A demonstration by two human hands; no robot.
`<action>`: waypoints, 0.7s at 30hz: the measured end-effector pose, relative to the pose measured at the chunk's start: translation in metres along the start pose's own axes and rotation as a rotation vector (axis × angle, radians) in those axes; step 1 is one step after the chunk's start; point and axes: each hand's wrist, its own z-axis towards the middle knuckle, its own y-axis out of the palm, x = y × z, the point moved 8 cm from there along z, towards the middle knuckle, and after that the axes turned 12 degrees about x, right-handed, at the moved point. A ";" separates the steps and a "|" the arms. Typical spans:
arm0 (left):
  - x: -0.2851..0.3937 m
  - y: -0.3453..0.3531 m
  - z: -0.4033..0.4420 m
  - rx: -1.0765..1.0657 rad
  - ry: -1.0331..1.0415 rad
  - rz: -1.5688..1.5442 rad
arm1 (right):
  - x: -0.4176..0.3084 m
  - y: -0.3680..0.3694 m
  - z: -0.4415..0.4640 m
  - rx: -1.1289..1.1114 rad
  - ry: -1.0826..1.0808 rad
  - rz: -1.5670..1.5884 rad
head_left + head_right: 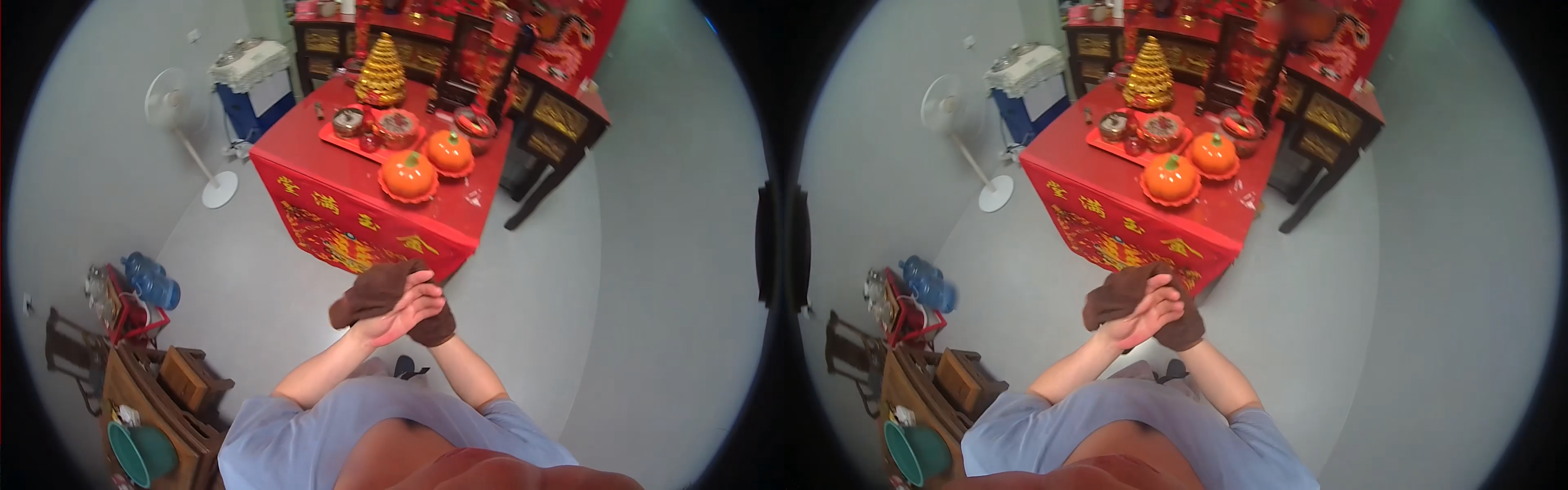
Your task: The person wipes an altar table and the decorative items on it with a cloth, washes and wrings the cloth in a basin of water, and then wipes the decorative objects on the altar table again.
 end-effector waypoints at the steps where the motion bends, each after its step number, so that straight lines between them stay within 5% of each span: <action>1: 0.022 0.005 0.005 -0.066 0.025 -0.081 | 0.014 0.010 0.017 -0.006 0.035 -0.085; 5: 0.120 -0.013 -0.002 0.106 0.294 -0.242 | 0.087 0.055 0.081 -0.136 0.012 -0.855; 8: 0.191 -0.061 -0.027 0.231 0.531 -0.189 | 0.145 0.115 0.112 -0.548 -0.482 -1.905; 9: 0.220 -0.074 -0.038 0.281 0.658 0.006 | 0.162 0.135 0.122 -0.664 -0.622 -2.032; 14: 0.367 -0.131 -0.130 1.043 1.099 1.092 | 0.240 0.221 0.203 -0.947 -1.078 -2.195; 18: 0.432 -0.207 -0.177 1.530 0.836 0.806 | 0.304 0.265 0.283 -0.894 -1.313 -2.307; 19: 0.436 -0.236 -0.176 1.430 0.648 0.572 | 0.320 0.268 0.303 -0.856 -1.351 -2.341; 21: 0.462 -0.276 -0.162 1.112 0.671 0.276 | 0.359 0.263 0.339 -0.835 -1.309 -2.249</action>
